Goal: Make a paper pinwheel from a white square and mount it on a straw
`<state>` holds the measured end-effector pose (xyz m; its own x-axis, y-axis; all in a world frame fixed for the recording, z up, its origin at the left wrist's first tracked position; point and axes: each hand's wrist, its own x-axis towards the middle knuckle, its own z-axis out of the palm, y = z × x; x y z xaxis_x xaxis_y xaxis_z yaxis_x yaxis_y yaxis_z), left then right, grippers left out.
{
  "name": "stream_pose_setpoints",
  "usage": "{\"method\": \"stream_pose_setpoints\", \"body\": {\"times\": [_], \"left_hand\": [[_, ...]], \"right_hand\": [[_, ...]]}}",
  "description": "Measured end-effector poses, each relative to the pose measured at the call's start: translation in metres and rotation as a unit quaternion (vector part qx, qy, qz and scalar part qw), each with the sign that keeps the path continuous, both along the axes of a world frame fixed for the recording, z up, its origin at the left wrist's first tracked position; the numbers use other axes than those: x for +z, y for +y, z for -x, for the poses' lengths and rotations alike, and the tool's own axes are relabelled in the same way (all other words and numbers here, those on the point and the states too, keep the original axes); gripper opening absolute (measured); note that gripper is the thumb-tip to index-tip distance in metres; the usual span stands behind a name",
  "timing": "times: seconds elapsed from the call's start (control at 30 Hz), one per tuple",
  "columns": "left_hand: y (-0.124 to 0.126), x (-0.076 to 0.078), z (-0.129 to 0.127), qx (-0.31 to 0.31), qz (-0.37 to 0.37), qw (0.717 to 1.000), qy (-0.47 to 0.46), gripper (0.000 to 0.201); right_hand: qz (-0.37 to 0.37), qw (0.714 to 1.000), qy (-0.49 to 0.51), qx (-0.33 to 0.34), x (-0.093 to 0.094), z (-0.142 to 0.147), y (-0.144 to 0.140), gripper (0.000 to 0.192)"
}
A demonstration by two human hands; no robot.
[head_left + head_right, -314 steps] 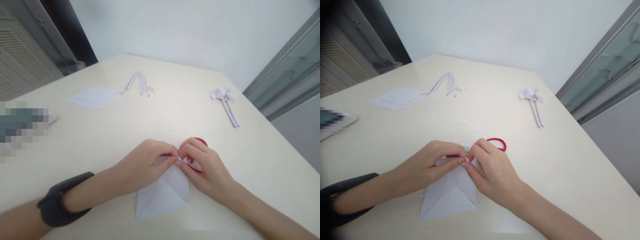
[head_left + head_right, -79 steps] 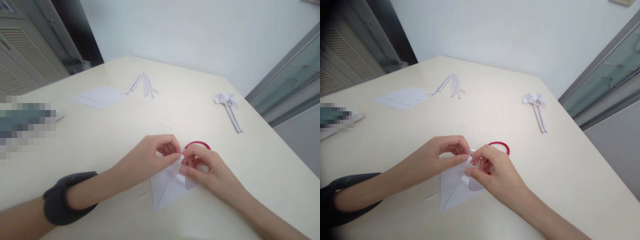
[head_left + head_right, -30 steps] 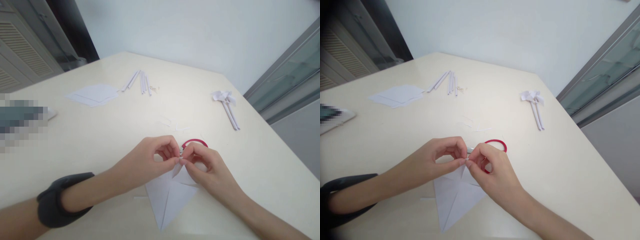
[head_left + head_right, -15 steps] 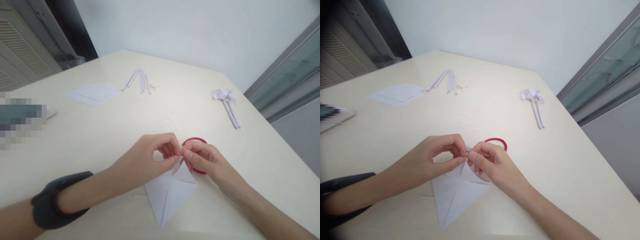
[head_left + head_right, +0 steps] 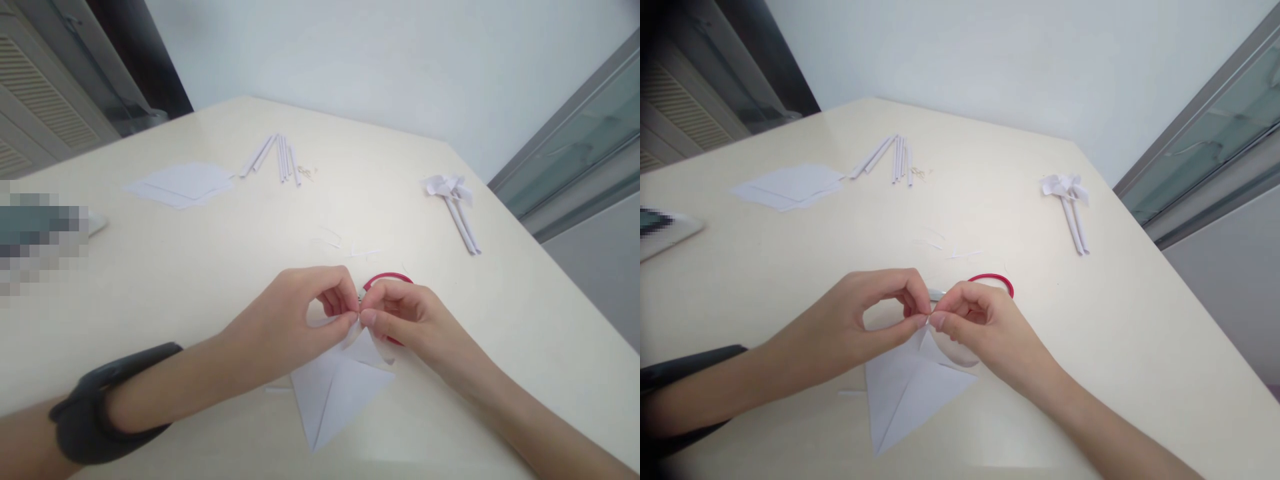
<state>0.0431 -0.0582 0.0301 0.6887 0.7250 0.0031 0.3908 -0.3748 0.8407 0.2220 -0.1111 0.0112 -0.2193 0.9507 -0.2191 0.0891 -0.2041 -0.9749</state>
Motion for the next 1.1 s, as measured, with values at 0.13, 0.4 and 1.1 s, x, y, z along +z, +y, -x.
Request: {"method": "stream_pose_setpoints", "body": {"times": [0.13,0.4,1.1], "left_hand": [[0.0015,-0.0009,0.0009,-0.005,0.007,1.0,-0.007,0.008],[-0.0025,-0.0056,0.0026,-0.002,-0.042,0.999,-0.004,0.008],[0.0008,-0.0013,-0.0015,-0.018,0.055,0.998,-0.025,0.007]], "right_hand": [[0.0,1.0,-0.012,-0.006,0.0002,-0.0004,0.0001,0.017],[-0.004,1.0,-0.011,0.009,-0.0011,-0.0014,0.0004,0.012],[0.019,1.0,-0.005,-0.017,-0.0009,0.0015,0.0003,0.013]]}}
